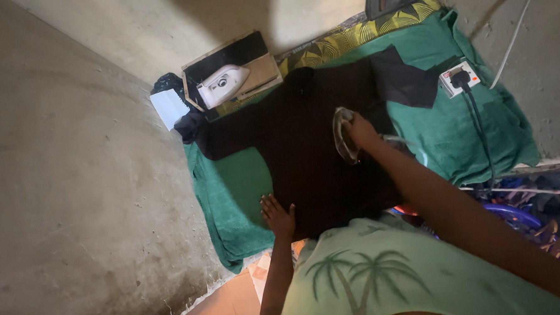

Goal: The person irons a dark-colored shirt laid flat on a green cloth-covered surface. They use a handheld electric iron to smooth the fabric, moving it across the body and sleeves while holding the shirt in place with the other hand.

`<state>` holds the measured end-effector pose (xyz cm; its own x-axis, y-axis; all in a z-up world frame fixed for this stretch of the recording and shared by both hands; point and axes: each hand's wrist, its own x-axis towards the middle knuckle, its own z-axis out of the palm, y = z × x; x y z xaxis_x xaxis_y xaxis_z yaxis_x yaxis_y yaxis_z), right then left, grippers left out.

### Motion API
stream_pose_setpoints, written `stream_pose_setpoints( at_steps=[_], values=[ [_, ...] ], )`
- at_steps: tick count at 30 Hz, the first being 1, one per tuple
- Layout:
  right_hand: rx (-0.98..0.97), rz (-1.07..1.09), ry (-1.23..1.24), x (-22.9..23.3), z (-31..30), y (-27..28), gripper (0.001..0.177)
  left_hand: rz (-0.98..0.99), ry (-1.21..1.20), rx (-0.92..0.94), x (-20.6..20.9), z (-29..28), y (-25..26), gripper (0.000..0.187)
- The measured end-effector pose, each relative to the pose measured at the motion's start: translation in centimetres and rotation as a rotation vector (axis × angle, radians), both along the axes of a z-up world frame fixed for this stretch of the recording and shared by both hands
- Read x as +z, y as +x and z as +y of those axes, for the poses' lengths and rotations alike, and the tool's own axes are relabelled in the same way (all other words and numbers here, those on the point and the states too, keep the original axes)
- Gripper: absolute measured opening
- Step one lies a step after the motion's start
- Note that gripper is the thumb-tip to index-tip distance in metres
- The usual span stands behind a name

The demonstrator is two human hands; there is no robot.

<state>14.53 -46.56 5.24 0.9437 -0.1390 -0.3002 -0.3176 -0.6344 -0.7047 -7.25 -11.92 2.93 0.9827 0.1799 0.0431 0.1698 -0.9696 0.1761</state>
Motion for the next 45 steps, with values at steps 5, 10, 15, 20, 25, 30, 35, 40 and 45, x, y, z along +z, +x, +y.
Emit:
stream_pose_setpoints(
  at_steps=[5,10,15,20,25,30,35,40,45],
  values=[
    [-0.010,-0.019,0.051,-0.6,-0.2,-1.4,0.064,0.006,-0.014,-0.005,-0.2,0.1,-0.3,0.099],
    [0.086,-0.128,-0.074,1.0,-1.0,-7.9,0.060,0.020,-0.007,-0.019,-0.4,0.4,-0.5,0.099],
    [-0.027,0.037,-0.077,4.7,-3.1,-9.7,0.060,0.051,0.005,-0.023,-0.7,0.5,-0.2,0.099],
    [-0.026,0.040,-0.088,4.8,-6.8,-7.0,0.054,0.057,0.006,-0.028,-0.8,0.5,-0.2,0.097],
    [0.094,0.023,-0.128,2.7,-10.0,-7.0,0.055,0.052,-0.017,-0.051,-0.6,0.5,-0.4,0.097],
    [0.117,0.062,-0.098,2.5,-11.9,-10.8,0.060,0.046,0.000,-0.054,-0.7,0.5,-0.1,0.098],
    [0.040,0.194,-0.074,2.5,-13.2,-14.3,0.067,0.006,0.034,-0.046,-0.7,0.4,-0.3,0.098],
    [0.018,0.127,-0.138,0.5,-14.0,-12.8,0.067,-0.027,0.062,-0.046,-0.5,0.2,-0.1,0.098],
    [0.058,0.098,0.020,-1.3,-13.7,-7.3,0.069,-0.027,0.056,-0.046,-0.4,0.2,0.0,0.097]
  ],
)
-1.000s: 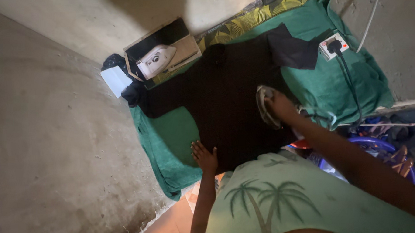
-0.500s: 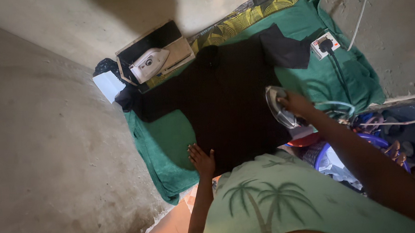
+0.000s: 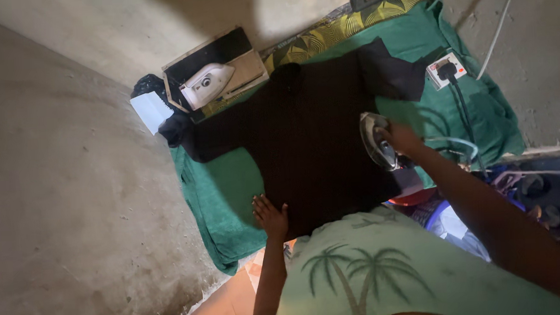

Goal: The person irons a dark-colored shirt laid flat on a green cloth-covered surface. They use a handheld electric iron to smooth the fabric, moving it across the body and sleeves while holding the shirt in place with the other hand.

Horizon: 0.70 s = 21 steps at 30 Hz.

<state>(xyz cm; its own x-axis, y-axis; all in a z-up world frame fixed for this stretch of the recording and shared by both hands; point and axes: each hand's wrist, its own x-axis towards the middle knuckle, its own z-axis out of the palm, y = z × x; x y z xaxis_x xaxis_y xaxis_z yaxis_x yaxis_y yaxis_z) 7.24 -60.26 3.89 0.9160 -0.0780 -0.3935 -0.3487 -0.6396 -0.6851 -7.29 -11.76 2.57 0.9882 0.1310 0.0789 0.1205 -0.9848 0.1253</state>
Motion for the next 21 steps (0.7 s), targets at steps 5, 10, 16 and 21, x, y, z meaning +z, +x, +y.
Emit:
stream_pose_setpoints(
  at_steps=[5,10,16,21],
  values=[
    [0.001,-0.201,-0.355,-0.4,1.1,5.4,0.062,0.049,-0.049,0.027,0.3,-0.1,0.1,0.100],
    [-0.254,-0.101,-0.302,-0.7,2.0,8.7,0.066,0.104,-0.057,0.038,0.3,0.0,0.1,0.100],
    [-0.006,-0.109,-0.114,-1.3,0.6,4.6,0.062,0.098,-0.063,0.030,0.5,-0.1,0.1,0.100],
    [-0.110,-0.098,-0.224,-1.3,0.2,-1.4,0.066,0.028,-0.056,0.010,0.7,-0.2,0.1,0.098]
  ],
)
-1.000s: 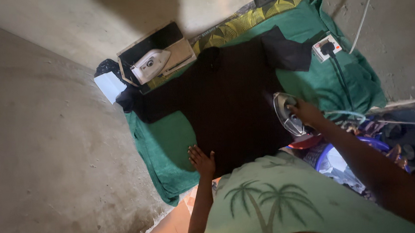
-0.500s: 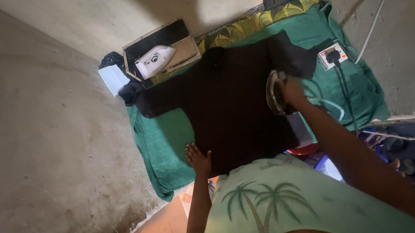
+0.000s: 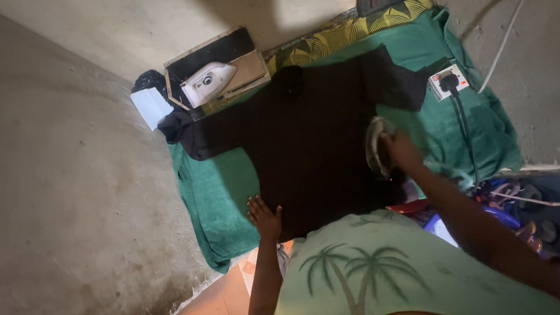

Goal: The person irons a dark-colored shirt laid flat on a green cloth-covered surface. They use a handheld electric iron to smooth the fabric, moving it across the body and sleeves while holding the shirt in place with the other hand.

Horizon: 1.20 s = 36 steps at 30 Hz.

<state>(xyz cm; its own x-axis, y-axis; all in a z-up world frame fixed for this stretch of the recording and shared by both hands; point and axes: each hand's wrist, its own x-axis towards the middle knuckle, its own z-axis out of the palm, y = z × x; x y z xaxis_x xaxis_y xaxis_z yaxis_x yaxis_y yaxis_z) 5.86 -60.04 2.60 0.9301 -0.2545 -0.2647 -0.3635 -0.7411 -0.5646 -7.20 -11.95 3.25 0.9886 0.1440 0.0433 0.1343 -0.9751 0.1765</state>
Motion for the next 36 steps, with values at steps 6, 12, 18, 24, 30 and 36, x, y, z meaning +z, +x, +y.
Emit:
stream_pose_setpoints(
  at_steps=[6,12,18,24,30,36],
  values=[
    [-0.133,0.116,0.153,3.1,0.0,-4.8,0.065,0.046,0.065,-0.006,0.2,0.1,0.4,0.099],
    [0.267,0.227,0.122,5.7,0.7,-6.2,0.059,0.020,0.034,-0.003,0.3,-0.2,0.0,0.098],
    [0.313,-0.079,0.292,5.4,4.2,-2.4,0.065,0.111,0.066,0.011,0.2,0.0,0.5,0.102],
    [0.216,-0.036,0.212,2.4,7.6,6.2,0.067,0.089,0.025,0.040,0.3,-0.3,0.6,0.103],
    [0.189,-0.202,0.184,-0.3,9.1,13.0,0.061,0.113,-0.020,0.055,0.3,-0.2,0.6,0.104],
    [0.183,-0.169,0.126,-0.7,9.7,17.9,0.061,0.052,-0.035,0.056,-0.3,-0.1,0.3,0.101]
  ],
)
